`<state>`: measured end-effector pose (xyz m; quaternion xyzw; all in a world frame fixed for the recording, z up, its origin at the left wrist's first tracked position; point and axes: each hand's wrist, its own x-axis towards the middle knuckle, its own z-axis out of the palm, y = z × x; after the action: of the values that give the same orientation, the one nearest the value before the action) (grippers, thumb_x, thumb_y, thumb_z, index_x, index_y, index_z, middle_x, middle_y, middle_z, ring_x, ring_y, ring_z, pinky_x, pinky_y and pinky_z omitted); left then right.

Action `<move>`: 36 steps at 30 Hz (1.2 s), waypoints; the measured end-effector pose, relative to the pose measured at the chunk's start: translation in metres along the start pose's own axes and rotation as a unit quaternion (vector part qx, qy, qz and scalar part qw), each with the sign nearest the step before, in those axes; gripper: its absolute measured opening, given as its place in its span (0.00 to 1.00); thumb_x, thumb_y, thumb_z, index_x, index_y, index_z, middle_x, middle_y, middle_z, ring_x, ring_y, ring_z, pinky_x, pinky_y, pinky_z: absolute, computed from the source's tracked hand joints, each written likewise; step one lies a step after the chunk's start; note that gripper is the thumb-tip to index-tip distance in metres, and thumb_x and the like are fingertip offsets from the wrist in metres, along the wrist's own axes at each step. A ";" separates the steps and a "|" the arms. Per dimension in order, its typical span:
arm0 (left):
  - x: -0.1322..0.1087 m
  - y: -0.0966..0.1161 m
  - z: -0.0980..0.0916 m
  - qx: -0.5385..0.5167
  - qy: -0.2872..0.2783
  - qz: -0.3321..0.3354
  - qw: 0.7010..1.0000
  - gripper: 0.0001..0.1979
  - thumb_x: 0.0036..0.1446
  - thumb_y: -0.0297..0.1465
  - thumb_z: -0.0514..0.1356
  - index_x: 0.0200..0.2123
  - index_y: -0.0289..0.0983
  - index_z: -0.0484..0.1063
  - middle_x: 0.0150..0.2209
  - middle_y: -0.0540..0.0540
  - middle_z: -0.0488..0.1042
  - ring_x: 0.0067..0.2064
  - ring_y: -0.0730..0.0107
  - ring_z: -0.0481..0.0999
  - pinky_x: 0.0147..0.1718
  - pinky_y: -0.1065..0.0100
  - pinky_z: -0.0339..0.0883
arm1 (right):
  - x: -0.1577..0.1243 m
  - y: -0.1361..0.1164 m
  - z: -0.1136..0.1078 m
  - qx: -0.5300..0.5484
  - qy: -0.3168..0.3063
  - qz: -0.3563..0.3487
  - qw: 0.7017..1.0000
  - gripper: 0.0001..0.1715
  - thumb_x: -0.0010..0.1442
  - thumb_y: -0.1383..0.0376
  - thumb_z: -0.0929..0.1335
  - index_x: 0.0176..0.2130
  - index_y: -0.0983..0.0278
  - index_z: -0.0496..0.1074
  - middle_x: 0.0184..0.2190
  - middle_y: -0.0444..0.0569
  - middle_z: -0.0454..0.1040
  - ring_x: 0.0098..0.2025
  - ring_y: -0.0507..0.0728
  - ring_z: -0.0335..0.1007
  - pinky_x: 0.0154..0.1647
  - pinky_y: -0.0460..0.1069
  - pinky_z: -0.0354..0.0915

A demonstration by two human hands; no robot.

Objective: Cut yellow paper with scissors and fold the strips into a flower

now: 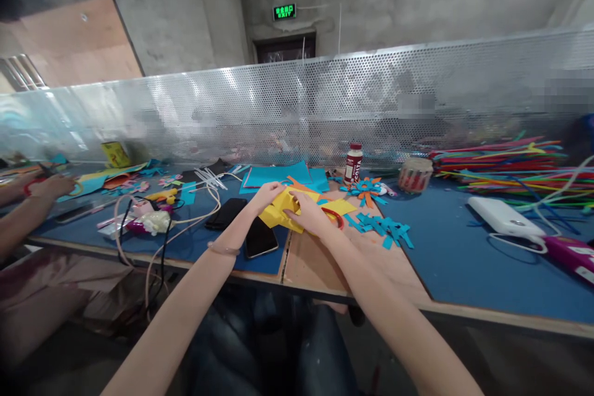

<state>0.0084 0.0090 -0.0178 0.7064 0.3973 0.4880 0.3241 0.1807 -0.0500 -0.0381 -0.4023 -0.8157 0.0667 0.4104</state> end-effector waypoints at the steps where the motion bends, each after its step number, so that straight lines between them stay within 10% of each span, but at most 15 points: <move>1: 0.000 -0.001 0.000 -0.004 0.000 -0.007 1.000 0.16 0.50 0.42 0.58 0.22 0.36 0.62 0.20 0.54 0.60 0.23 0.77 0.59 0.20 0.74 0.52 | 0.000 0.000 0.001 -0.001 0.000 -0.002 1.000 0.35 0.54 0.52 0.67 0.56 0.64 0.59 0.50 0.57 0.67 0.48 0.60 0.66 0.48 0.56 0.63; 8: -0.002 -0.001 0.006 -0.048 -0.017 -0.062 0.997 0.19 0.50 0.48 0.56 0.26 0.35 0.63 0.24 0.50 0.67 0.27 0.72 0.69 0.21 0.73 0.64 | 0.000 -0.001 0.002 0.003 -0.008 -0.005 1.000 0.38 0.51 0.52 0.69 0.57 0.63 0.60 0.54 0.58 0.64 0.56 0.64 0.59 0.55 0.60 0.57; 18: -0.015 0.022 0.004 -0.081 -0.161 -0.041 0.983 0.23 0.48 0.48 0.59 0.39 0.35 0.66 0.36 0.43 0.72 0.34 0.66 0.76 0.24 0.72 0.70 | 0.001 0.000 -0.007 0.099 0.015 0.063 0.993 0.28 0.59 0.53 0.63 0.54 0.64 0.64 0.40 0.54 0.74 0.36 0.58 0.70 0.39 0.55 0.66; 36: -0.015 0.020 0.004 -0.094 -0.145 -0.020 0.985 0.15 0.47 0.37 0.63 0.35 0.33 0.68 0.35 0.46 0.72 0.35 0.71 0.73 0.30 0.71 0.70 | 0.008 0.027 -0.004 0.306 0.074 0.242 0.918 0.16 0.57 0.63 0.61 0.45 0.64 0.65 0.38 0.51 0.75 0.30 0.54 0.74 0.24 0.48 0.72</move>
<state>0.0145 -0.0137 -0.0084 0.7280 0.3124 0.4093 0.4526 0.1968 -0.0270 -0.0425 -0.4459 -0.5999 0.3807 0.5443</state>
